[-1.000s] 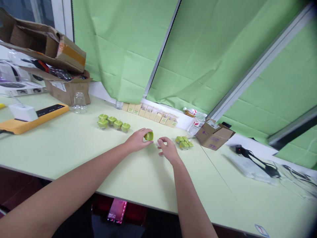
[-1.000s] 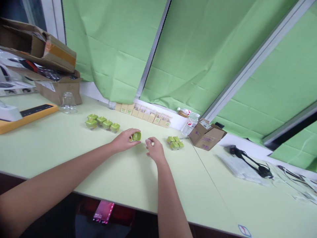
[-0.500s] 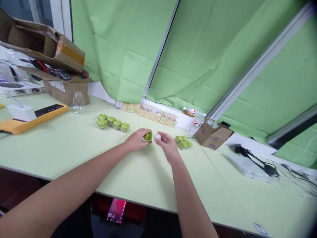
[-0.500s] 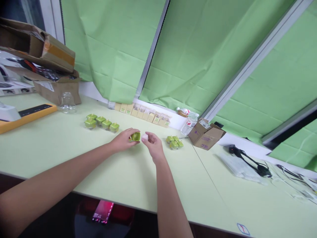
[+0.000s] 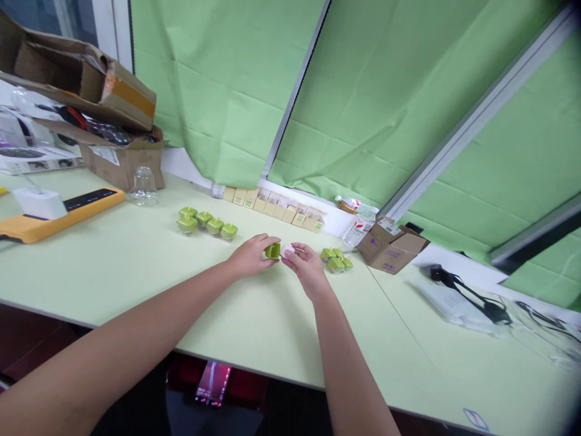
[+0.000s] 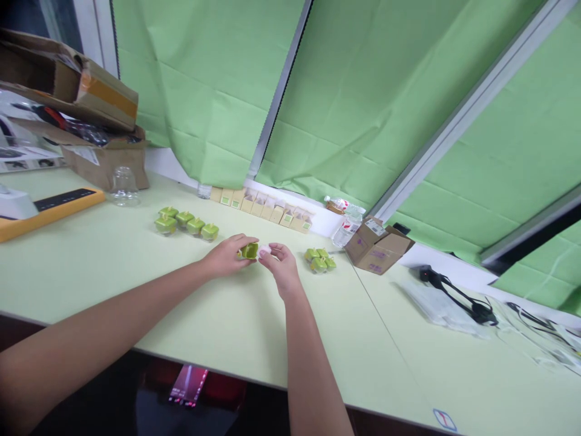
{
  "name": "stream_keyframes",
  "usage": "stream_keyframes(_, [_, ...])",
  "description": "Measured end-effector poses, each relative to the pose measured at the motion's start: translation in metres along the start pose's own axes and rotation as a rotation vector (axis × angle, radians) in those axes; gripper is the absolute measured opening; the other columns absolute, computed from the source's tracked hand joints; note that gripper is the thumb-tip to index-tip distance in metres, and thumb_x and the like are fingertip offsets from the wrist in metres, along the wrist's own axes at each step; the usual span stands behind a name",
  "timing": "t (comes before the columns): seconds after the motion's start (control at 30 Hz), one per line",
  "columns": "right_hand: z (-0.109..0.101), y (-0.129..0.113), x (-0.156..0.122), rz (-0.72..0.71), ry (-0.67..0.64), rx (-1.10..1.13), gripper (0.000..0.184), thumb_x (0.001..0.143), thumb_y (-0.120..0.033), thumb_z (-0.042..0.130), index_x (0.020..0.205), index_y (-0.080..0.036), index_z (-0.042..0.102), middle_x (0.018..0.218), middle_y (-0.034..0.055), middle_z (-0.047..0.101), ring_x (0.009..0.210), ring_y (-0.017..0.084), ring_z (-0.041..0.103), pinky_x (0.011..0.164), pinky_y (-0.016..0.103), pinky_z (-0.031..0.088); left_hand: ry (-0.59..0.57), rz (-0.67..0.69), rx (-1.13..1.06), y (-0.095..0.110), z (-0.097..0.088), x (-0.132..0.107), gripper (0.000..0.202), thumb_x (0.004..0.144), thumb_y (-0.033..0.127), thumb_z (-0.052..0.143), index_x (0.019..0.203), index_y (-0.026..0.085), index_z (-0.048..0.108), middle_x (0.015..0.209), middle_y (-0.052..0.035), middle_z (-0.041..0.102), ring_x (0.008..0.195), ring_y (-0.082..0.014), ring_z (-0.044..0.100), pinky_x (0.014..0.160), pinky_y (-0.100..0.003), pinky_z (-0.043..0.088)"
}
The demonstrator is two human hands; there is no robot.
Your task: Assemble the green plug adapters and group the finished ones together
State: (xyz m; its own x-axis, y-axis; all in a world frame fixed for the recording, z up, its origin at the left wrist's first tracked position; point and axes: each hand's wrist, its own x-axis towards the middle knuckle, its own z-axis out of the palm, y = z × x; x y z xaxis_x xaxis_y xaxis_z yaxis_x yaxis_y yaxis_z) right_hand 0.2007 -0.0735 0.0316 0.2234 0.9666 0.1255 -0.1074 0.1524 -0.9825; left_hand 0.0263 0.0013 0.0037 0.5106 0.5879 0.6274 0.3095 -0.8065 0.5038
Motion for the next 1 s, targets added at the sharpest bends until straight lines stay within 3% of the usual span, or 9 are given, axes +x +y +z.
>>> stream_keyframes(0.4, [0.008,0.000,-0.004,-0.085,-0.059,-0.208,0.046,0.061,-0.040,0.084,0.098,-0.018,0.067,0.100,0.0077,0.072,0.093,0.020,0.067,0.091,0.039,0.053,-0.005,0.058,0.151,0.000,0.001,0.000,0.043,0.083,0.030,0.065,0.124,0.020,0.057,0.103,-0.0072,0.061,0.101,-0.0242,0.058,0.085,-0.035,0.048])
stream_keyframes(0.67, [0.010,0.006,-0.004,-0.104,-0.067,-0.390,0.044,0.064,-0.043,0.081,0.100,-0.019,0.072,0.096,0.0072,0.074,0.090,0.023,0.069,0.087,0.040,0.055,-0.054,0.079,0.134,-0.001,0.002,-0.003,0.033,0.084,0.033,0.062,0.116,0.024,0.060,0.096,-0.0063,0.060,0.095,-0.0234,0.057,0.079,-0.034,0.046])
stream_keyframes(0.8, [0.013,0.012,-0.003,-0.199,-0.013,-0.534,0.037,0.071,-0.043,0.075,0.101,-0.022,0.072,0.098,0.0056,0.073,0.086,0.022,0.069,0.082,0.037,0.056,-0.045,0.050,0.084,-0.001,0.003,-0.004,0.030,0.083,0.031,0.064,0.112,0.024,0.061,0.094,-0.0053,0.059,0.094,-0.0226,0.057,0.079,-0.032,0.046])
stream_keyframes(1.0, [0.019,0.014,-0.005,-0.364,0.014,-0.525,0.031,0.077,-0.041,0.069,0.101,-0.023,0.062,0.092,0.0043,0.067,0.082,0.018,0.066,0.075,0.032,0.057,0.013,-0.026,-0.011,0.002,0.004,-0.002,0.033,0.080,0.029,0.065,0.113,0.025,0.061,0.094,-0.0034,0.059,0.092,-0.0208,0.058,0.081,-0.031,0.046])
